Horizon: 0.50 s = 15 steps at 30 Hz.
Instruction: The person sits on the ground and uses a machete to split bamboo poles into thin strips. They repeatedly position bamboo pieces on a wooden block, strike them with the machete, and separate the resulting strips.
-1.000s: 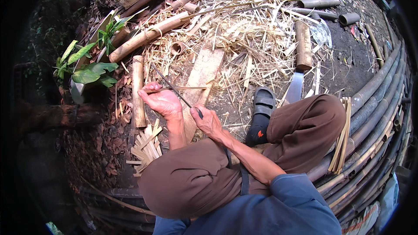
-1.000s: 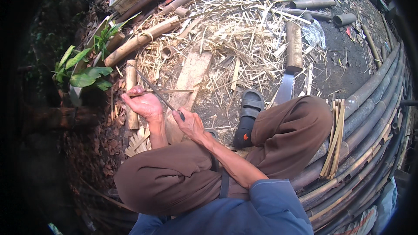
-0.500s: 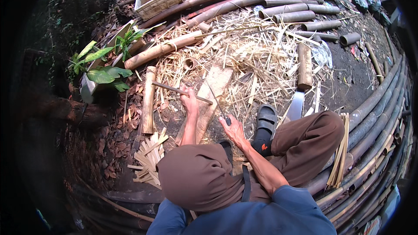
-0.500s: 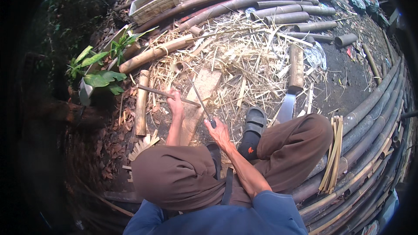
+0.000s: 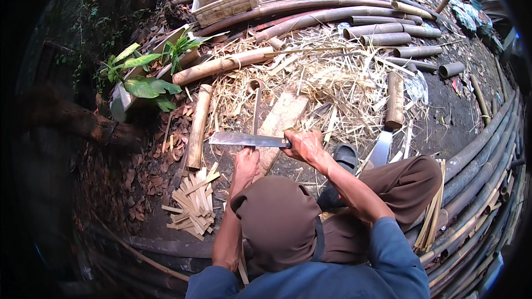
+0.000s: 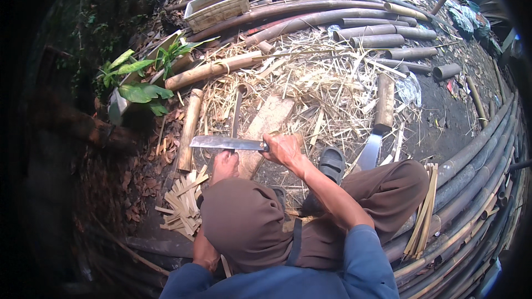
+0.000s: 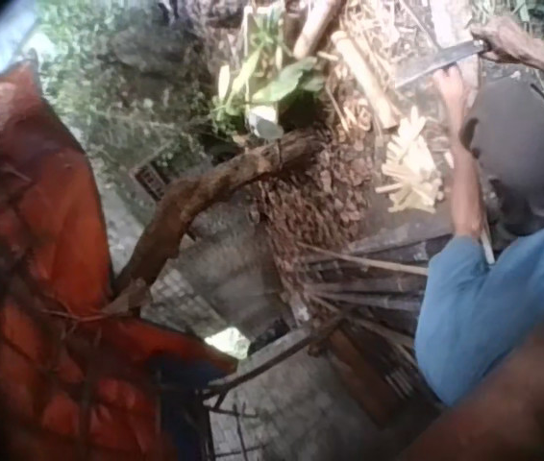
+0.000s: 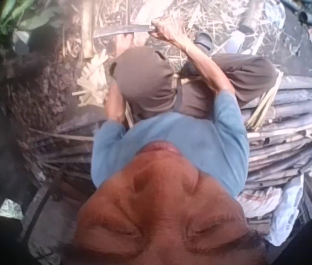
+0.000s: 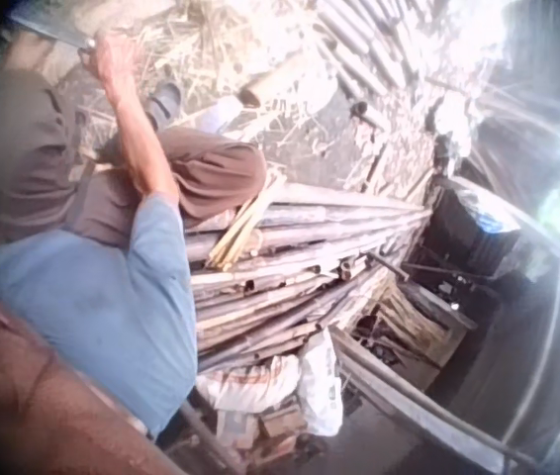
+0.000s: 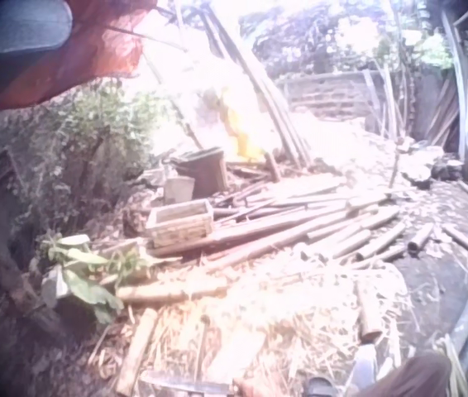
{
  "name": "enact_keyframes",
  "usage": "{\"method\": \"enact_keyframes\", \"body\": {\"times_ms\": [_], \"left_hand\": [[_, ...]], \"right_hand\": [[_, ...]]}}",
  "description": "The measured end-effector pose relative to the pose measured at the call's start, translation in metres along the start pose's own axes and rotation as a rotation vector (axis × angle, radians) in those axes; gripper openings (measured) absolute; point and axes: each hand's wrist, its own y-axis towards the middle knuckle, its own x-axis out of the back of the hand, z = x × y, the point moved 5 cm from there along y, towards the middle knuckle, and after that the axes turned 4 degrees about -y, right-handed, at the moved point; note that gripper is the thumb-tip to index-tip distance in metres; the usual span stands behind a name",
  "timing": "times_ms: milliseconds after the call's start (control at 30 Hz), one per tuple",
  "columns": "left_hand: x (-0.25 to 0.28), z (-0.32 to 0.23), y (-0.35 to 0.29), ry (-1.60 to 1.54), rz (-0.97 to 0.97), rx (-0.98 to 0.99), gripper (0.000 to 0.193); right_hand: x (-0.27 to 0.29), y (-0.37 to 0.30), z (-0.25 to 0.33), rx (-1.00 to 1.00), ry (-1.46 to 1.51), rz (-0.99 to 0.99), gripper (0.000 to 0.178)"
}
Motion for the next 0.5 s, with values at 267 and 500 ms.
{"method": "enact_keyframes", "body": {"times_ms": [267, 500], "left_hand": [[0.033, 0.039, -0.049, 0.012, 0.112, -0.126, 0.046], [-0.01, -0.02, -0.015, -0.359, 0.055, 0.104, 0.032]], "right_hand": [[0.018, 0.023, -0.131, -0.516, 0.177, -0.096, 0.03], [0.005, -0.011, 0.006, 0.081, 0.014, -0.092, 0.029]]}}
